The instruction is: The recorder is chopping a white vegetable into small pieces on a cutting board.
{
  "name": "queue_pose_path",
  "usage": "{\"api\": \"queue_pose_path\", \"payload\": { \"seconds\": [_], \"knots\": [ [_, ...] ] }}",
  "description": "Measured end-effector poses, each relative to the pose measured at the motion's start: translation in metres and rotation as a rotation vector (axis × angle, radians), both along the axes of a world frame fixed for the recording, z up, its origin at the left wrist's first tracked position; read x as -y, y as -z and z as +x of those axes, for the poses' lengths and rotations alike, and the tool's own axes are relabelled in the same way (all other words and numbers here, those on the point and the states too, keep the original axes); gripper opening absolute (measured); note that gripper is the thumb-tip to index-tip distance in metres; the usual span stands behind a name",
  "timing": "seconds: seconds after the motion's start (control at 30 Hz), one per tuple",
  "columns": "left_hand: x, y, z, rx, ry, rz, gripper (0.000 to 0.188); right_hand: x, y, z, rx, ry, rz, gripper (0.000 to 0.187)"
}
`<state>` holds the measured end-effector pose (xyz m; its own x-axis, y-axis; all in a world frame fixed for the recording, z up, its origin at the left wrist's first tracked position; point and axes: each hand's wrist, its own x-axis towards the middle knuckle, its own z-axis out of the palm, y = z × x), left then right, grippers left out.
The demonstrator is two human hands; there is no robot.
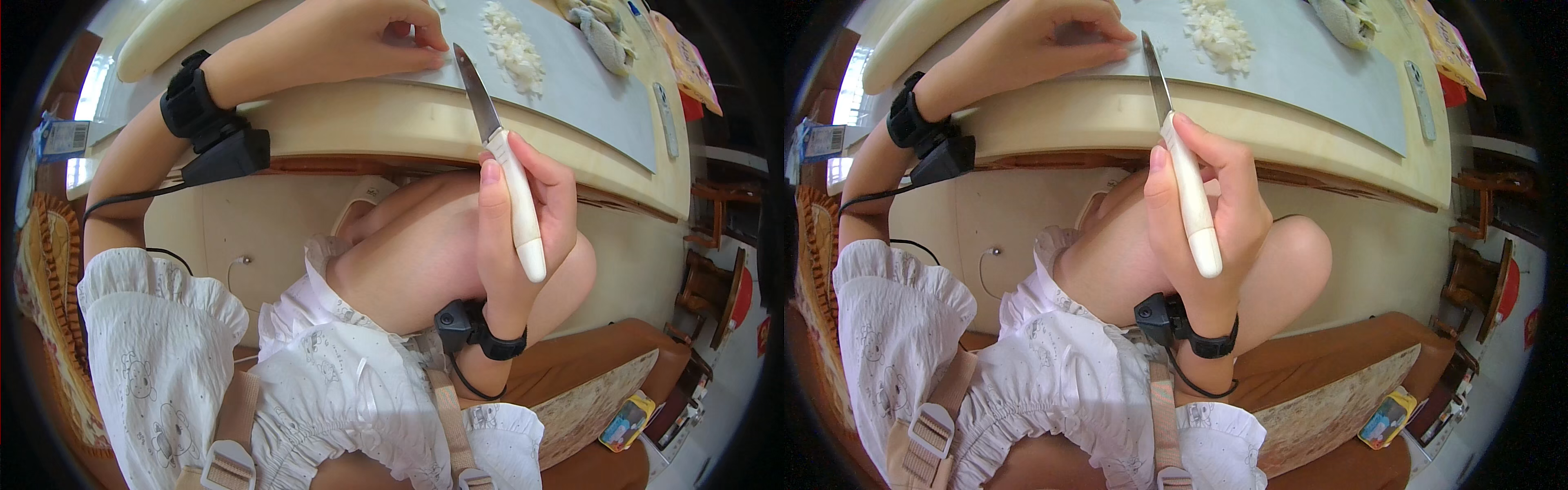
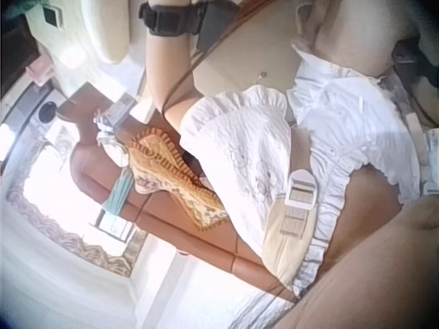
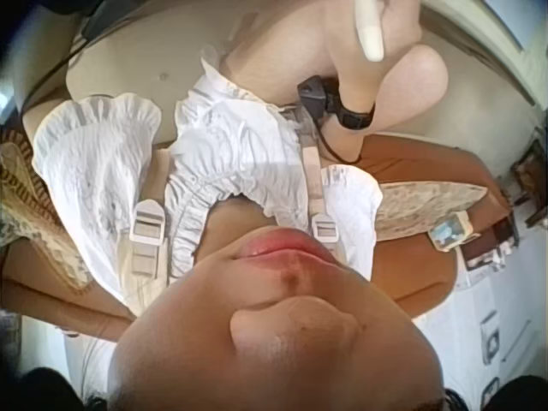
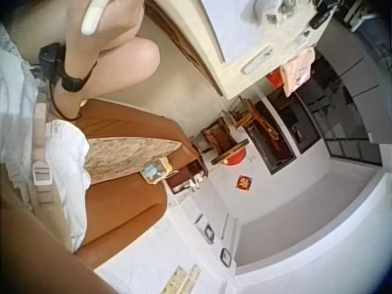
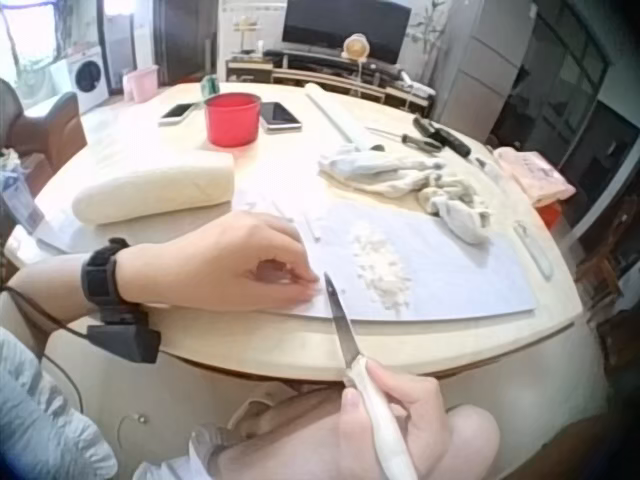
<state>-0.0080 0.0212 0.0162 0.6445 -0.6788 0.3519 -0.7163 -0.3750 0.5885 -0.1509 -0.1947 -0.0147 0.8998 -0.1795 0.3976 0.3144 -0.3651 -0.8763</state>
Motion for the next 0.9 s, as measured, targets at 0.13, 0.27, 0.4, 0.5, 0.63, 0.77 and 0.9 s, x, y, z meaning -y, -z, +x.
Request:
{"api": "queue_pose_path", "payload": {
  "seconds": [0.13,0.27,0.4,0.5,0.63,0.77,0.9],
  "knots": [
    [-0.001,0.0,-0.001,-0.027,-0.014,-0.006,0.017,0.001,0.001,0.0,-0.001,-0.025,0.008,0.027],
    [-0.001,0.0,0.0,-0.043,-0.01,-0.004,0.017,0.0,0.001,0.001,0.006,-0.025,-0.004,0.027],
    [0.0,-0.001,0.0,-0.058,-0.006,-0.017,0.017,0.0,-0.003,0.002,-0.008,-0.016,-0.026,0.027],
    [-0.001,0.003,0.003,-0.059,0.012,-0.044,0.017,-0.002,-0.01,0.001,-0.077,-0.001,-0.049,0.027],
    [-0.002,0.003,0.003,-0.045,0.004,-0.022,0.018,-0.004,-0.011,0.002,-0.129,0.005,-0.058,0.028],
    [0.0,0.001,0.002,-0.056,-0.008,-0.01,0.018,-0.002,-0.005,0.002,-0.087,0.031,-0.056,0.027],
    [-0.001,0.001,0.002,-0.054,0.001,0.005,0.017,0.001,-0.001,0.002,-0.036,0.016,0.04,0.027]
  ]
}}
